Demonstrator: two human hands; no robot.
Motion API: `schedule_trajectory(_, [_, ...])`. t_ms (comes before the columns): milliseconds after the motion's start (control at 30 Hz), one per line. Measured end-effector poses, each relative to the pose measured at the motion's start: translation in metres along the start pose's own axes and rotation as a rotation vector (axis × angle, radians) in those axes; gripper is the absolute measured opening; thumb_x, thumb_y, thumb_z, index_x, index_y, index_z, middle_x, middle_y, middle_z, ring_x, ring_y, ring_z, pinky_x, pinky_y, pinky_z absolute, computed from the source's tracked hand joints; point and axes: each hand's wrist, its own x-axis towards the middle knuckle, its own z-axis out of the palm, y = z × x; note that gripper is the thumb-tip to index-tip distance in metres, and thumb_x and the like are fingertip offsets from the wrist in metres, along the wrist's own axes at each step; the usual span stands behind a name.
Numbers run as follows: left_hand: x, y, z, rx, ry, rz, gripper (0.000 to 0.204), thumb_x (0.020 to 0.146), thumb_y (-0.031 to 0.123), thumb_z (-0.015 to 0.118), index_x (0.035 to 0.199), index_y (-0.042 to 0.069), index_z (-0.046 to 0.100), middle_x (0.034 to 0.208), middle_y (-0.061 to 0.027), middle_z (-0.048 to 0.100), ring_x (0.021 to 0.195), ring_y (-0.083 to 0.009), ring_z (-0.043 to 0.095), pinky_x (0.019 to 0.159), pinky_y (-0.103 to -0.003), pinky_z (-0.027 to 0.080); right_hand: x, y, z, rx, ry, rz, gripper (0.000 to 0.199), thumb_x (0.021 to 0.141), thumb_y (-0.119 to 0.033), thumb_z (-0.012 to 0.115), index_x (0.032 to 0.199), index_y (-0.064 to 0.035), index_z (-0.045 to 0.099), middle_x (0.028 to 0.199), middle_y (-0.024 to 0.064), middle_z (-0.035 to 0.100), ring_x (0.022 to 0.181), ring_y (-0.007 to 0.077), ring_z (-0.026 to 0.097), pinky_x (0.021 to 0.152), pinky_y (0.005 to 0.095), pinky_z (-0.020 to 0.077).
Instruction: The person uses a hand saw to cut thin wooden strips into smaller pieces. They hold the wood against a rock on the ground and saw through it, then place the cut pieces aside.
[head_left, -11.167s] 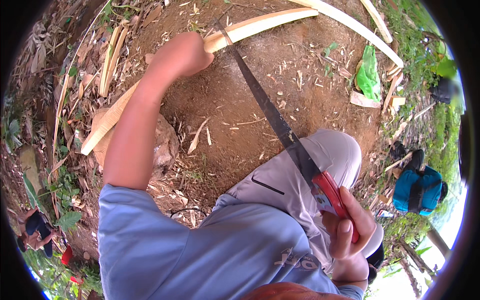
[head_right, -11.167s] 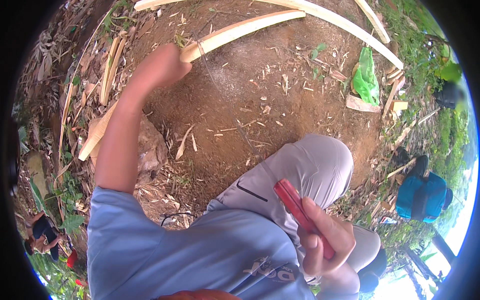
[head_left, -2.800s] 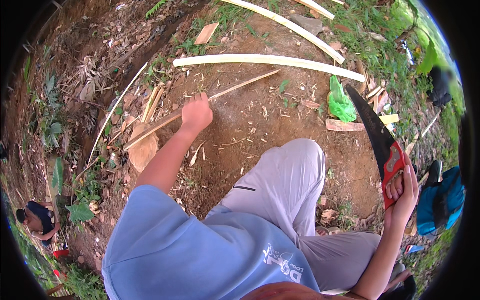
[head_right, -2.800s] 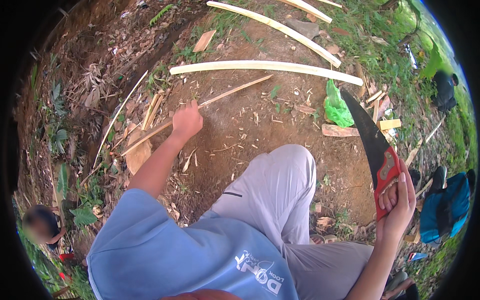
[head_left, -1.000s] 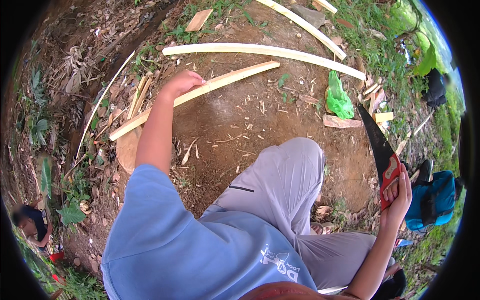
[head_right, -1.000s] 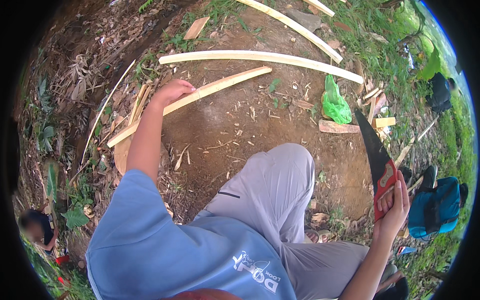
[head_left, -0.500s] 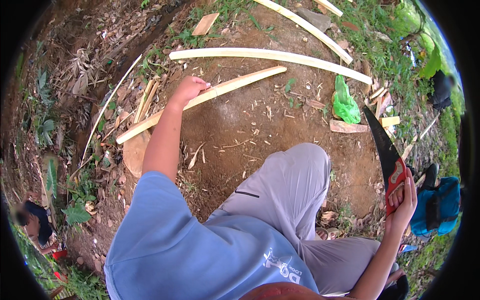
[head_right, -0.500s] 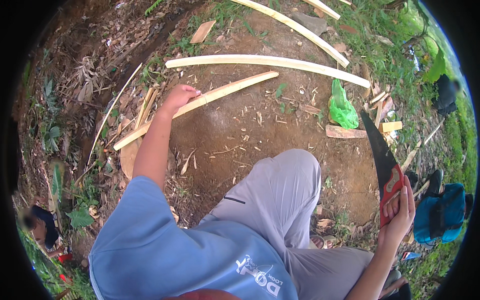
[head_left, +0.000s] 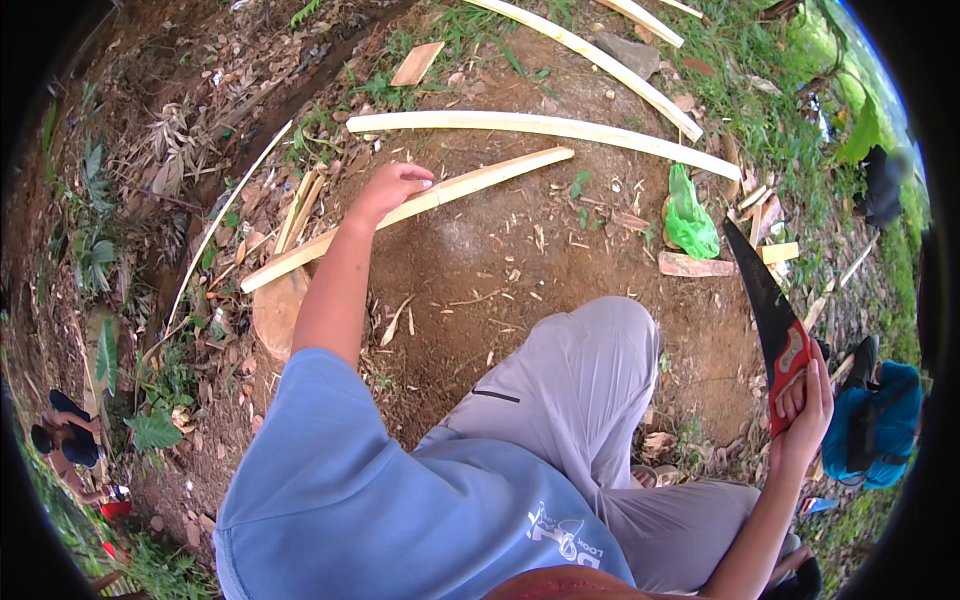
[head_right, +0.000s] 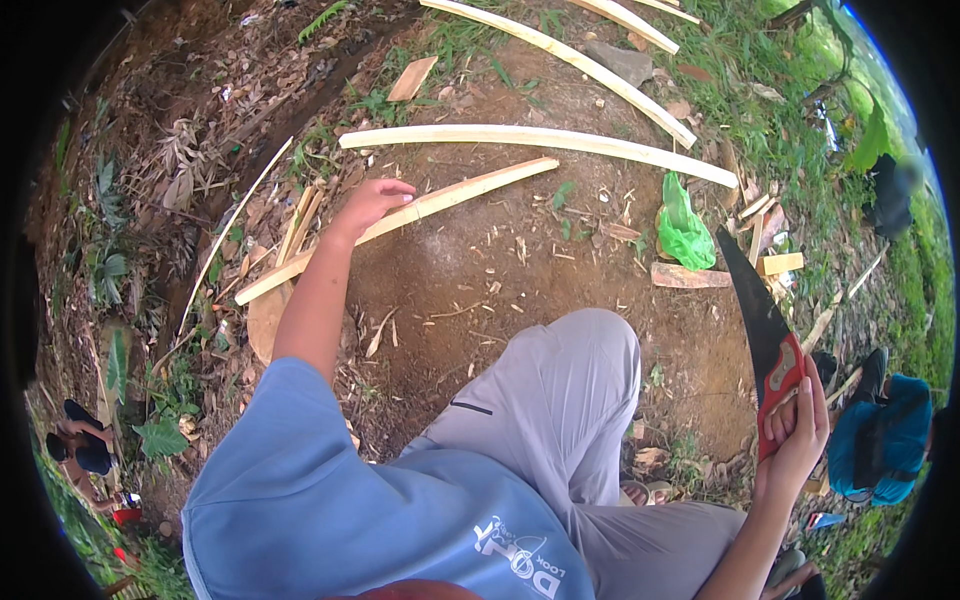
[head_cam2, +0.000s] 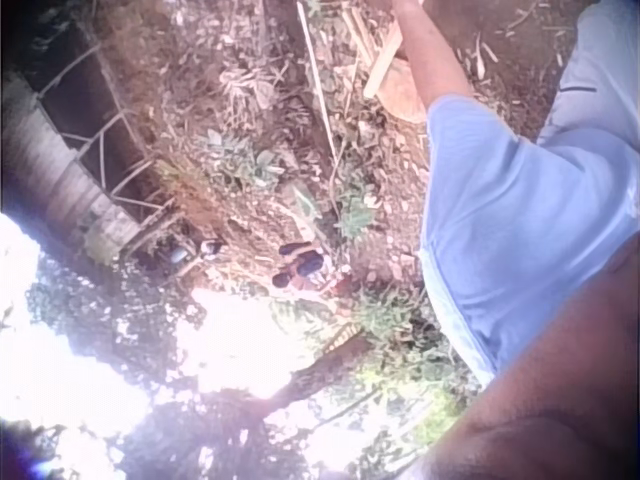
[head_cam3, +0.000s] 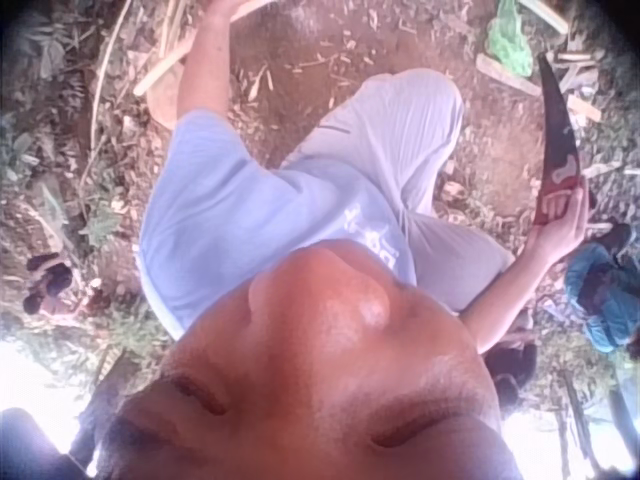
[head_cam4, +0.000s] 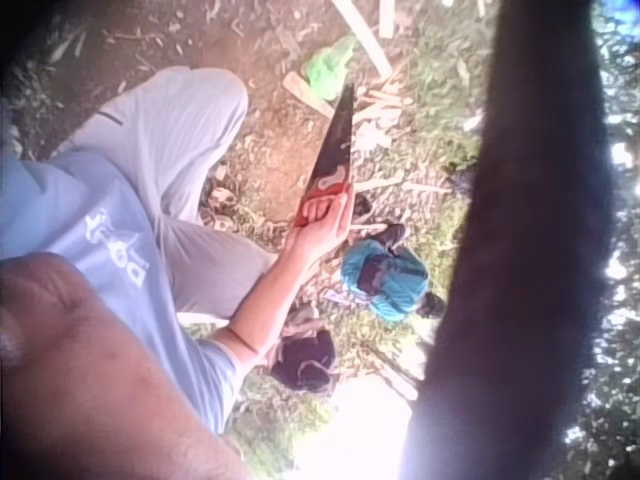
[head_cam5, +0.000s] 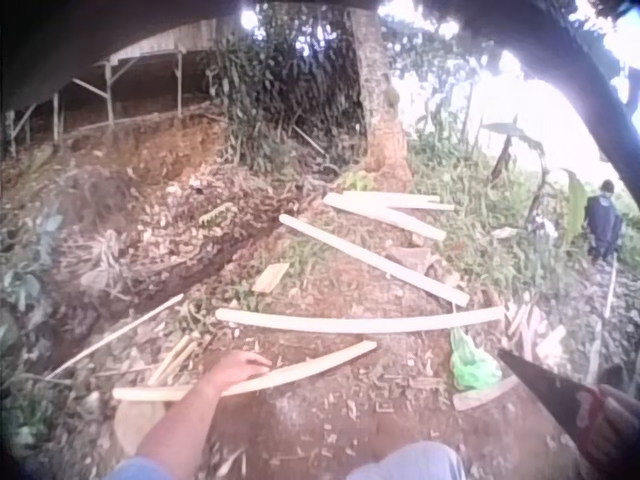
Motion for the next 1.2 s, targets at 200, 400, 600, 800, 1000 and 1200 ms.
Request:
schedule_trajectory(200, [-0.008, 0.010, -0.001, 0.124, 0.026, -0.058, 0.024, 0.097, 0.025, 0.081, 0.110, 0.005, 0.085, 0.098, -0.0053, 0.079, 0.089, -0.0150, 0.068, 0.084, -0.035, 0.052, -0.003, -0.002, 0.005, 0.003, -0.032, -0.024, 0.046, 0.115, -0.019, 0.058, 0.156, 0.0026, 0.056, 0.069, -0.0117, 0.036, 0.055, -0.0010, 0.028, 0.048, 0.0217, 0.0222])
schedule_trajectory(400, [-0.006, 0.002, 0.001, 0.133, 0.055, 0.074, 0.027, 0.095, 0.026, 0.083, 0.107, 0.002, 0.084, 0.092, -0.0081, 0.079, 0.081, -0.0182, 0.069, 0.075, -0.037, 0.053, -0.006, -0.003, 0.004, 0.000, -0.004, -0.027, 0.047, 0.116, -0.018, 0.058, 0.157, 0.0037, 0.055, 0.068, -0.0109, 0.028, 0.054, 0.0005, 0.026, 0.048, 0.0232, 0.0220])
schedule_trajectory(600, [0.000, -0.010, 0.002, 0.315, 0.140, 0.054, 0.027, 0.095, 0.026, 0.081, 0.102, 0.000, 0.084, 0.092, -0.0220, 0.079, 0.084, -0.0327, 0.075, 0.080, -0.045, 0.056, -0.003, 0.000, 0.004, -0.010, -0.028, -0.028, 0.044, 0.116, -0.018, 0.056, 0.155, 0.0035, 0.057, 0.069, -0.0100, 0.027, 0.054, 0.0020, 0.027, 0.048, 0.0240, 0.0232])
schedule_trajectory(800, [0.003, -0.007, 0.008, 0.191, 0.257, -0.070, 0.029, 0.095, 0.029, 0.081, 0.098, 0.000, 0.084, 0.089, -0.0253, 0.076, 0.083, -0.0371, 0.073, 0.081, -0.046, 0.056, -0.007, -0.004, 0.005, -0.005, -0.021, -0.050, 0.043, 0.116, -0.015, 0.057, 0.154, 0.0044, 0.059, 0.069, -0.0104, 0.026, 0.054, 0.0010, 0.026, 0.048, 0.0239, 0.0214])
schedule_trajectory(1000, [0.037, -0.051, -0.001, -0.071, 0.402, -0.229, 0.040, 0.097, 0.033, 0.081, 0.098, -0.007, 0.080, 0.097, -0.0225, 0.080, 0.095, -0.0365, 0.077, 0.089, -0.046, 0.057, -0.008, 0.002, 0.008, -0.099, -0.069, -0.161, 0.045, 0.113, -0.015, 0.062, 0.154, 0.0036, 0.059, 0.068, -0.0109, 0.037, 0.053, -0.0006, 0.029, 0.047, 0.0232, 0.0205])
schedule_trajectory(1200, [0.013, -0.039, -0.033, -0.866, 0.382, -0.218, 0.058, 0.103, 0.028, 0.071, 0.153, 0.001, 0.056, 0.154, -0.0144, 0.062, 0.143, -0.0276, 0.060, 0.129, -0.046, 0.031, -0.024, -0.008, 0.005, -0.378, -0.080, -0.279, 0.044, 0.110, -0.017, 0.068, 0.150, 0.0012, 0.065, 0.086, -0.0090, 0.062, 0.063, -0.0016, 0.036, 0.054, 0.0206, 0.0271])
